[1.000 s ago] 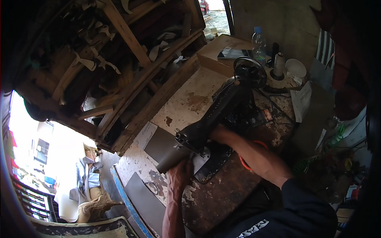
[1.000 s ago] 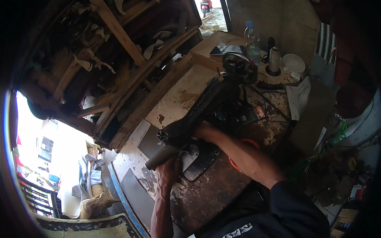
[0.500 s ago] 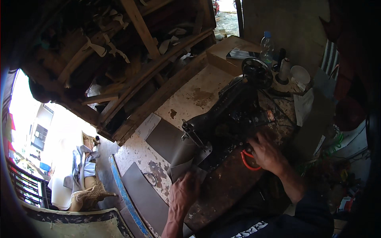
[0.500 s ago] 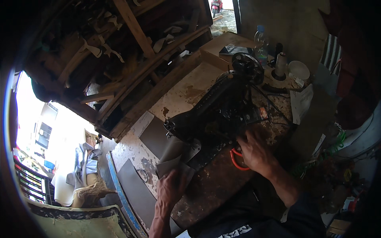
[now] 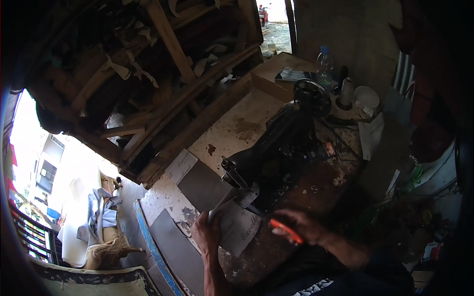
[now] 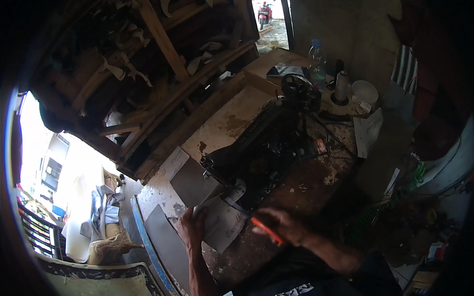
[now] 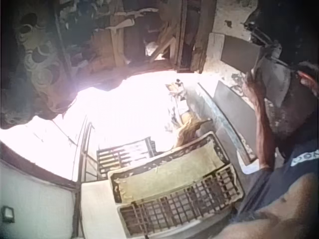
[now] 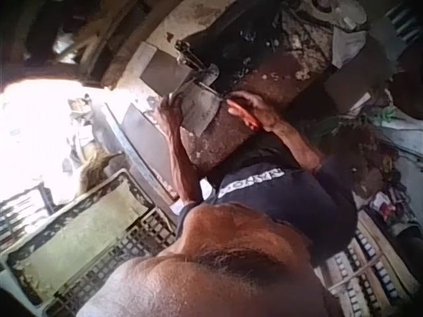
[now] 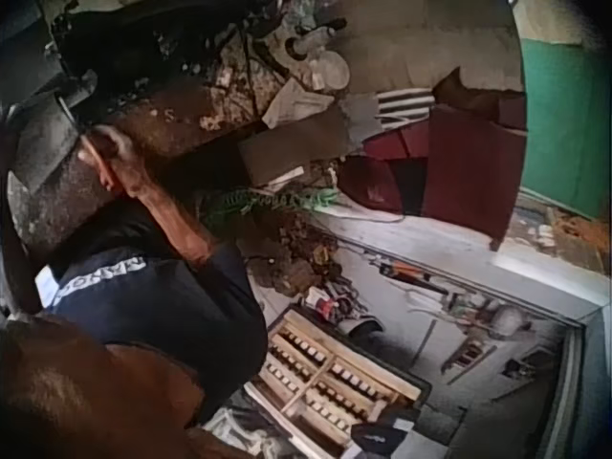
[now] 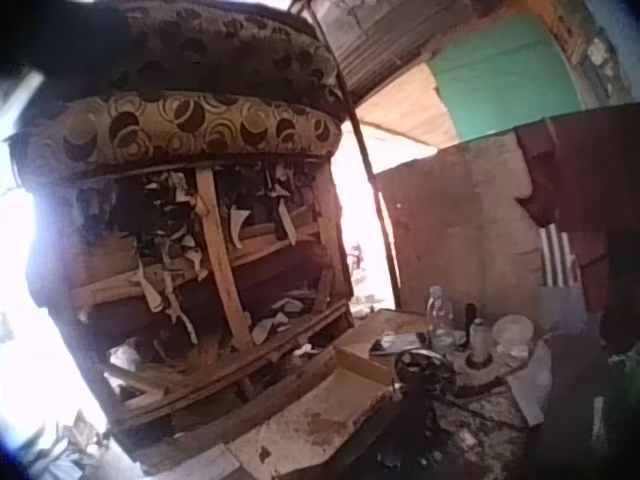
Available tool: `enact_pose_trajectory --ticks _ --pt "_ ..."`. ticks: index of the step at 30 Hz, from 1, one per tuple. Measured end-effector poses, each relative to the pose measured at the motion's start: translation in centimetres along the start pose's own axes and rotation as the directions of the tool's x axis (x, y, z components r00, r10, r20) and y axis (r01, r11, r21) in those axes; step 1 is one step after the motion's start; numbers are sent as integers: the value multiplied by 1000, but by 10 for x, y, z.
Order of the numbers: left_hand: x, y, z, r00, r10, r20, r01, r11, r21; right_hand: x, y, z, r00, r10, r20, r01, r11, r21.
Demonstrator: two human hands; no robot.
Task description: The person aligns two pieces of vinyl fabric and stitches them together using a sewing machine, then uses scissors to trim the excess thread.
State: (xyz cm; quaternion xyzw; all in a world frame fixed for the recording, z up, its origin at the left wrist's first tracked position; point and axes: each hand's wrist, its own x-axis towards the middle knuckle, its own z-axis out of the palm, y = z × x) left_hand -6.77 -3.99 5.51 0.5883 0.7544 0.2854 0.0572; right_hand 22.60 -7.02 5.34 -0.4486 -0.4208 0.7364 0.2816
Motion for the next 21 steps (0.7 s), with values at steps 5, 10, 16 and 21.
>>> enact_pose_trajectory --ticks 5,10,16,21 --pt "5 18 -7 994 -4 112 -1 999 45 7 24 51 984 11 179 -82 914 397" --pt "5 9 -6 990 -1 138 -6 999 51 33 7 63 993 -81 89 47 941 335" --pt "-2 12 -6 989 -27 145 23 999 30 62 27 68 976 -216 -8 215 963 164" --pt "-8 -13 -21 990 -140 -24 140 989 36 46 55 53 975 -217 55 176 897 406"
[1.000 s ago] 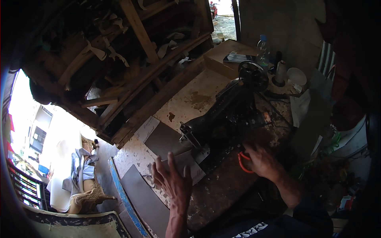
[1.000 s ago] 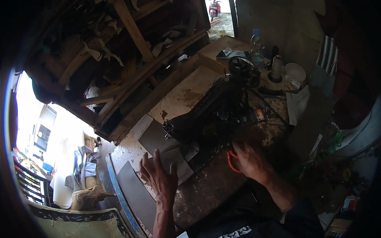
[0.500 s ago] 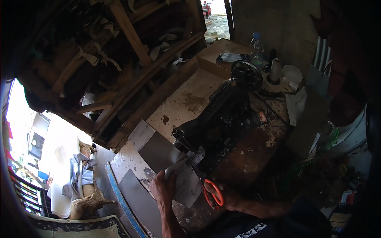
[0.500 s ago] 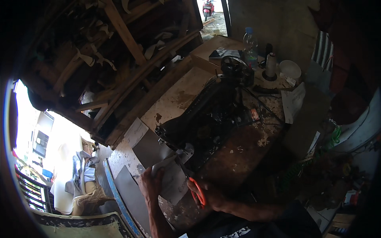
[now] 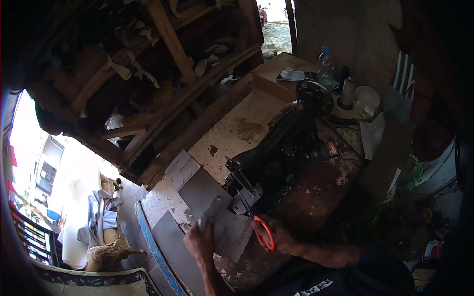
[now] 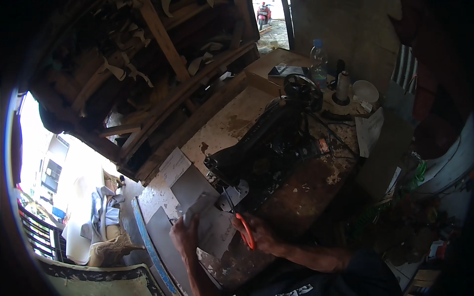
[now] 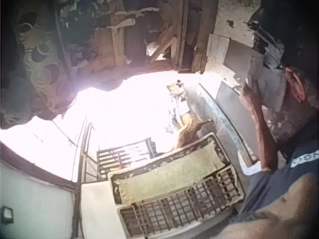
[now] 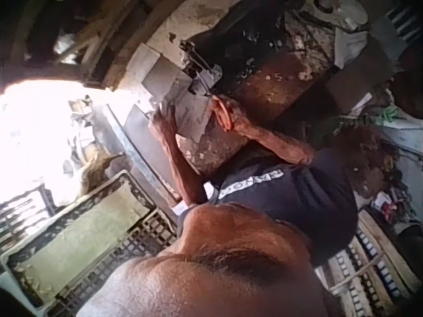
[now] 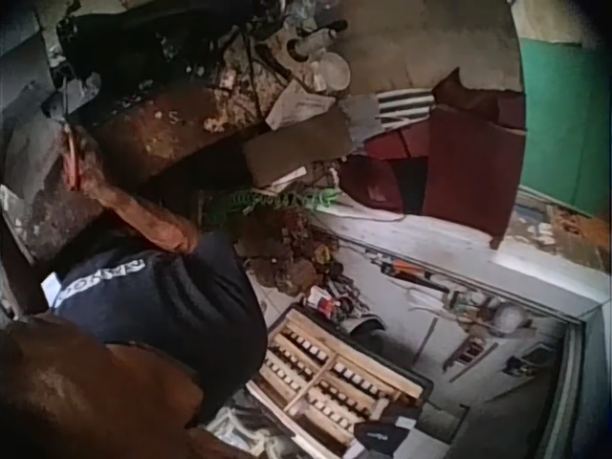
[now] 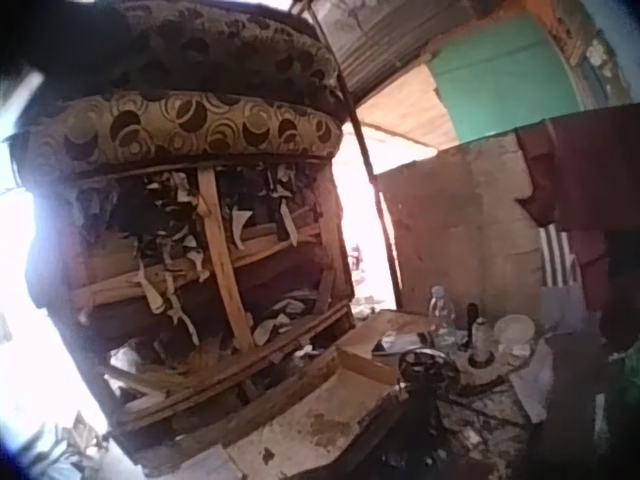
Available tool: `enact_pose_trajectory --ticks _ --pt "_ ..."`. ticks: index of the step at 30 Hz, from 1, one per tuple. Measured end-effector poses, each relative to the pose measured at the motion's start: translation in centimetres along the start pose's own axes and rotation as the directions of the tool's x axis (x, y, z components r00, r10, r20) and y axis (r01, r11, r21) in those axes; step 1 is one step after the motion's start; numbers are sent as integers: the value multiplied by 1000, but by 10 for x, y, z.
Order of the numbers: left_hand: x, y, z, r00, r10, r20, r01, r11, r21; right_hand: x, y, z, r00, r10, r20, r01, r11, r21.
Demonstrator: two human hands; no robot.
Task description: The person aligns two pieces of vinyl fabric and stitches them together using a sewing machine, then uses scissors to trim the excess thread.
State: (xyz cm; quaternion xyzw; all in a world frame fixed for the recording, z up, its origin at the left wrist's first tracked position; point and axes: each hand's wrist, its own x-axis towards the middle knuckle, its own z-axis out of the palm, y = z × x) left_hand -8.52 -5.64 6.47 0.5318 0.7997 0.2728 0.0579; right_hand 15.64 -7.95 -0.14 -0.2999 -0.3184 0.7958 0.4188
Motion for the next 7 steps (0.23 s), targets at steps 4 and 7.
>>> enact_pose_trajectory --ticks 4,7 --pt "-18 -42 -27 985 -173 -15 174 983 54 -32 -35 16 992 110 -68 -125 947 -294" --pt "-38 -42 -22 953 -275 -129 303 901 310 -49 -46 -4 979 197 -47 -202 930 -307"
